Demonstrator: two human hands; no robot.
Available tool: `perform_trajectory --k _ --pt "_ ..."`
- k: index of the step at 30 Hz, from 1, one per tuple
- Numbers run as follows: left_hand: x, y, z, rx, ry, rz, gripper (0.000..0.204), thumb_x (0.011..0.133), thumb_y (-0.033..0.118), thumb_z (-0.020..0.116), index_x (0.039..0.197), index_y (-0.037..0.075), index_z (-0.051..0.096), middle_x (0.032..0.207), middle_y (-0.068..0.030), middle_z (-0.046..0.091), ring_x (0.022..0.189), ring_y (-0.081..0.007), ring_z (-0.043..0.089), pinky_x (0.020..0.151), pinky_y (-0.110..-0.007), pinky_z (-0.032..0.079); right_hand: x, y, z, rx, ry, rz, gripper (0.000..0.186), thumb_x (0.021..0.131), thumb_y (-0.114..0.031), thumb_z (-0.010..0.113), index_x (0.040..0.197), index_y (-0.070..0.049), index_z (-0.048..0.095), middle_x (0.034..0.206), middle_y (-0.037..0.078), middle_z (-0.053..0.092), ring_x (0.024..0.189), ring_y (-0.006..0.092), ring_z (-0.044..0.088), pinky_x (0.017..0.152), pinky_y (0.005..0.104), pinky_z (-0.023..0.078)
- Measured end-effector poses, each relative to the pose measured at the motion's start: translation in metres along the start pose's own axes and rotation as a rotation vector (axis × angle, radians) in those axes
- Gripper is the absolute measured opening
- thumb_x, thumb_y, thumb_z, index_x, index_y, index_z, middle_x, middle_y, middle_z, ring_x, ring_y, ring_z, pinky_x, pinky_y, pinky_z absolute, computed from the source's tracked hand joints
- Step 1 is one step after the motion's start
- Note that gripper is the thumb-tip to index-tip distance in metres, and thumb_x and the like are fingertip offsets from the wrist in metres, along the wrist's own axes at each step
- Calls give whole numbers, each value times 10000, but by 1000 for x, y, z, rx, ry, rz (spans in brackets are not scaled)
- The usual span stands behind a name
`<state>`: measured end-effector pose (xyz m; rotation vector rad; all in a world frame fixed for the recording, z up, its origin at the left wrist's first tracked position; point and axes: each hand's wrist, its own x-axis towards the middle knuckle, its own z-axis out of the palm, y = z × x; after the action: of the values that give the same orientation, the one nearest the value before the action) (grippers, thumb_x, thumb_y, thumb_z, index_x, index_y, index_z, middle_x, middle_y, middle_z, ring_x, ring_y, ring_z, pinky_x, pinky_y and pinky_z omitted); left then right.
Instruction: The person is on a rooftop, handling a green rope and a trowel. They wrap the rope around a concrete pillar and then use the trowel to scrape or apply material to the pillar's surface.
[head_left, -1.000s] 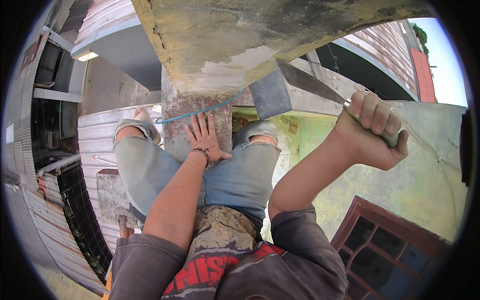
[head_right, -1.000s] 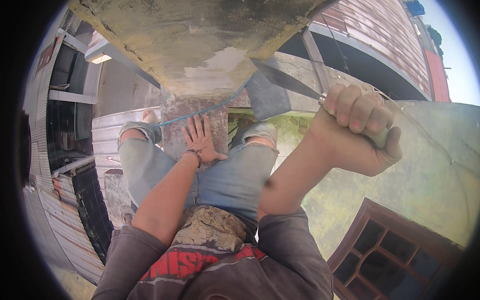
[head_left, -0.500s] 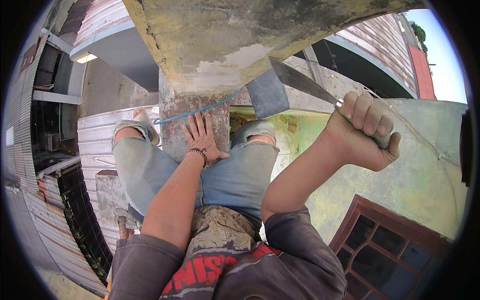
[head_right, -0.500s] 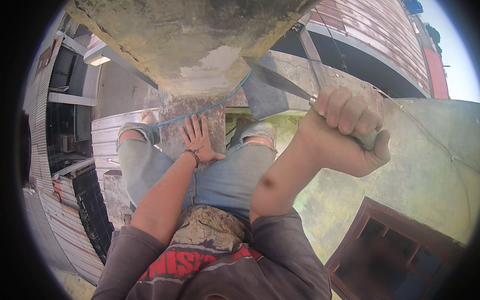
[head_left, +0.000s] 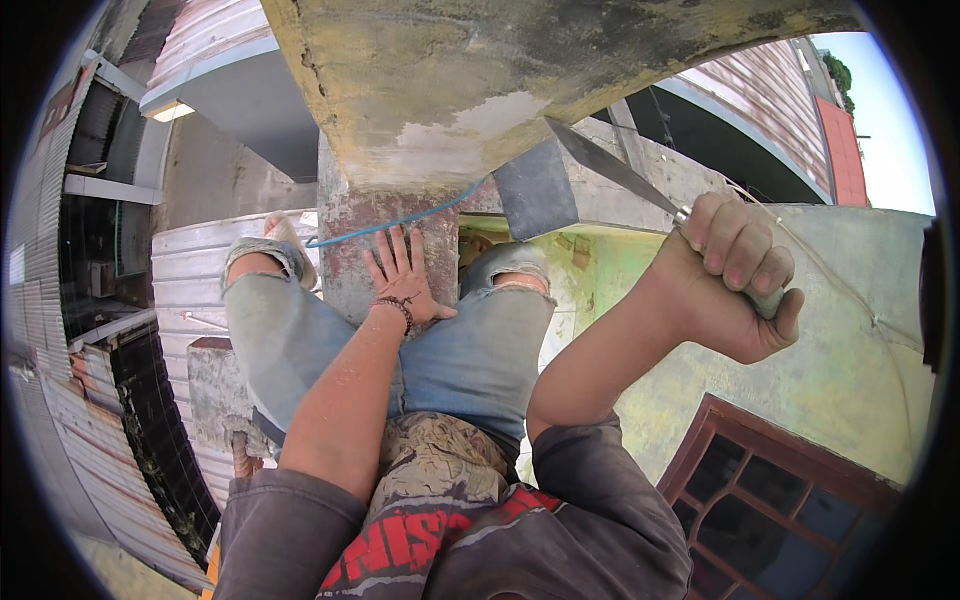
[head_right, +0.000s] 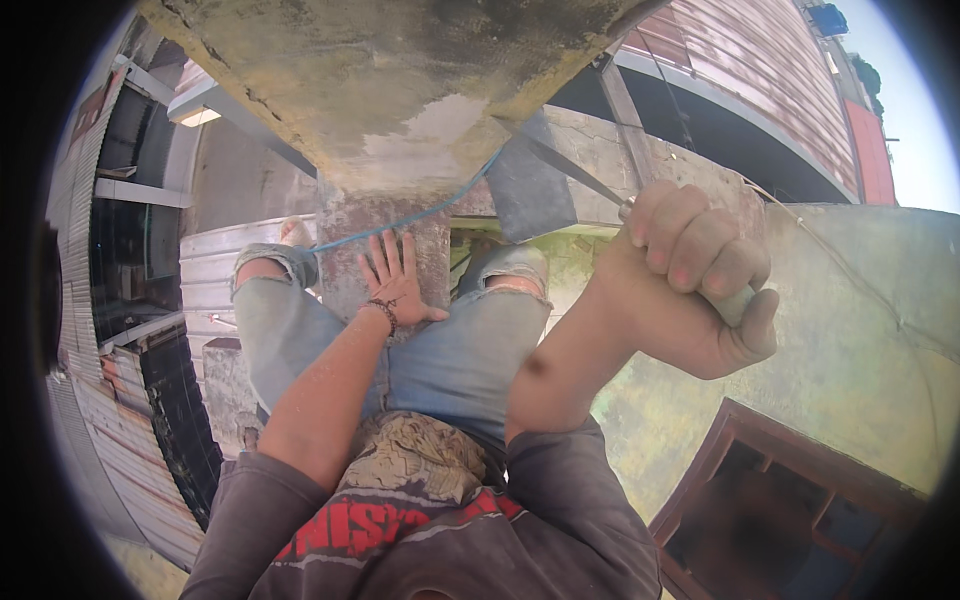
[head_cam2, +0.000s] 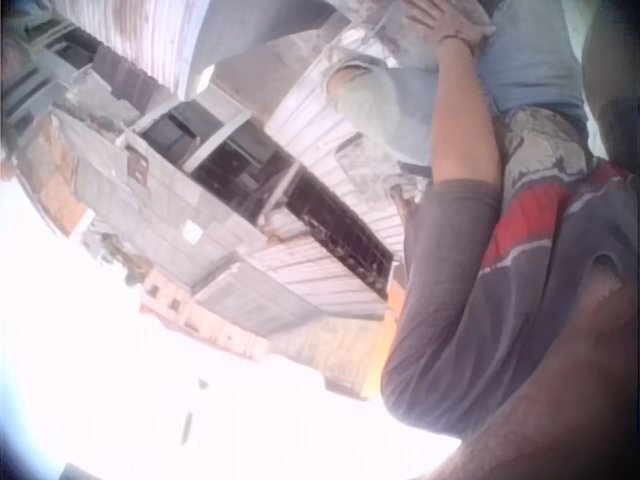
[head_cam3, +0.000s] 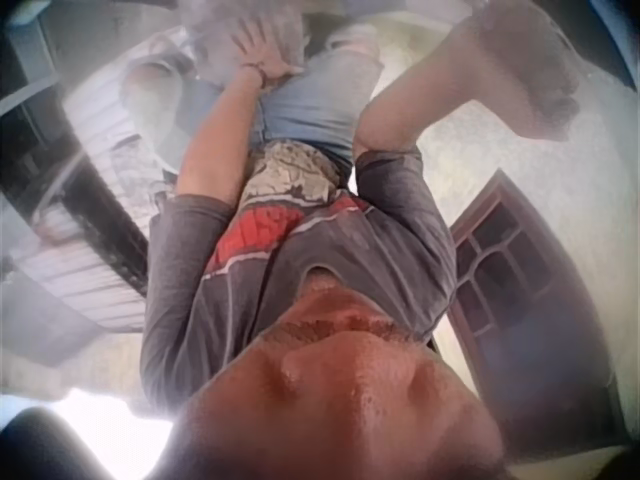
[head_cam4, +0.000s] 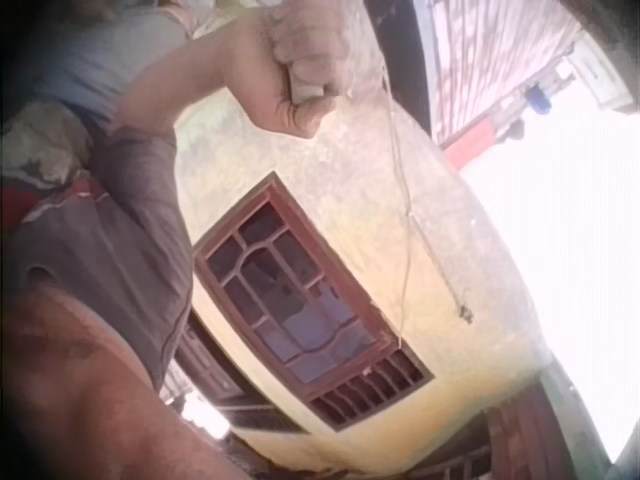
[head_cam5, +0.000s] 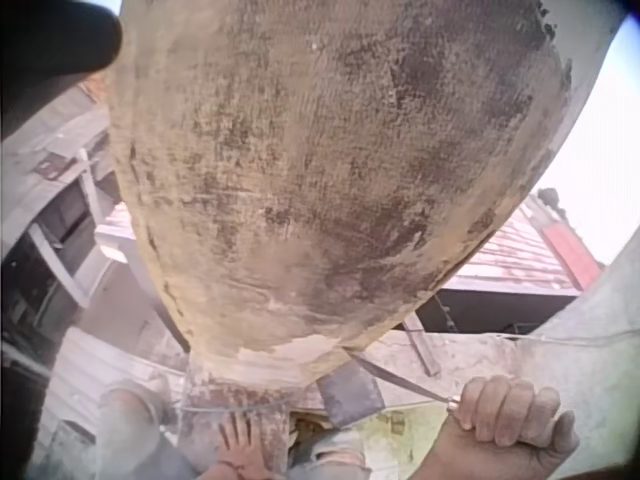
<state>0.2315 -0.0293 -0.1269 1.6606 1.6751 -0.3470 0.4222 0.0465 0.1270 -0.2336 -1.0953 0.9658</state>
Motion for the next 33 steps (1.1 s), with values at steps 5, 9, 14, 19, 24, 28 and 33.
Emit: perform_trajectory --k 5,9,14,19,24,28,33 --pt "-1 2 -3 -20 -15 -12 1494 558 687 804 1530 34 -123 1571 -279 -171 1429 -461 -234 1113 -635 -133 -2 9 11 -119 44 10 372 841 -393 422 612 -138 567 522 -5 444 482 143 388 518 322 294" --pt "-1 2 -4 -4 -23 10 1512 550 701 799 1522 17 -135 1562 -294 -183 1422 -474 -240 1113 -638 -129 -2 -3 8 -100 -110 -34 380 874 -392 379 657 -120 530 575 18 456 525 168 395 542 338 302" --pt "-1 3 -5 2 -34 -15 1514 550 701 799 1521 16 -139 1562 -293 -185 1423 -472 -239 1112 -638 -131 -7 -2 15 -134 -197 -38 388 895 -398 357 696 -113 527 607 32 470 570 176 404 574 355 314" --pt "1 1 -2 -4 -16 -3 1518 551 704 796 1519 17 -148 1563 -292 -183 1425 -469 -238 1109 -643 -130 -5 6 18 -236 -276 7 376 899 -409 349 743 -121 534 621 30 476 564 163 398 575 354 321" --pt "2 0 0 9 -3 16 1525 545 713 794 1518 17 -152 1562 -291 -187 1424 -465 -244 1107 -649 -127 -5 -2 28 -349 -348 -74 338 897 -384 349 725 -126 482 623 26 464 568 162 391 568 357 317" --pt "0 1 -3 -12 -19 -12 1526 541 705 801 1519 17 -148 1562 -290 -188 1425 -462 -244 1108 -649 -124 -2 -4 31 -360 -433 -62 329 895 -381 360 723 -126 477 620 22 457 565 161 386 560 350 304" --pt "1 1 -2 4 -22 -15 1523 538 693 808 1521 18 -139 1564 -289 -185 1426 -461 -243 1111 -645 -124 -8 11 32 -416 -397 -30 332 902 -383 363 719 -126 466 613 14 446 560 156 376 550 334 287"
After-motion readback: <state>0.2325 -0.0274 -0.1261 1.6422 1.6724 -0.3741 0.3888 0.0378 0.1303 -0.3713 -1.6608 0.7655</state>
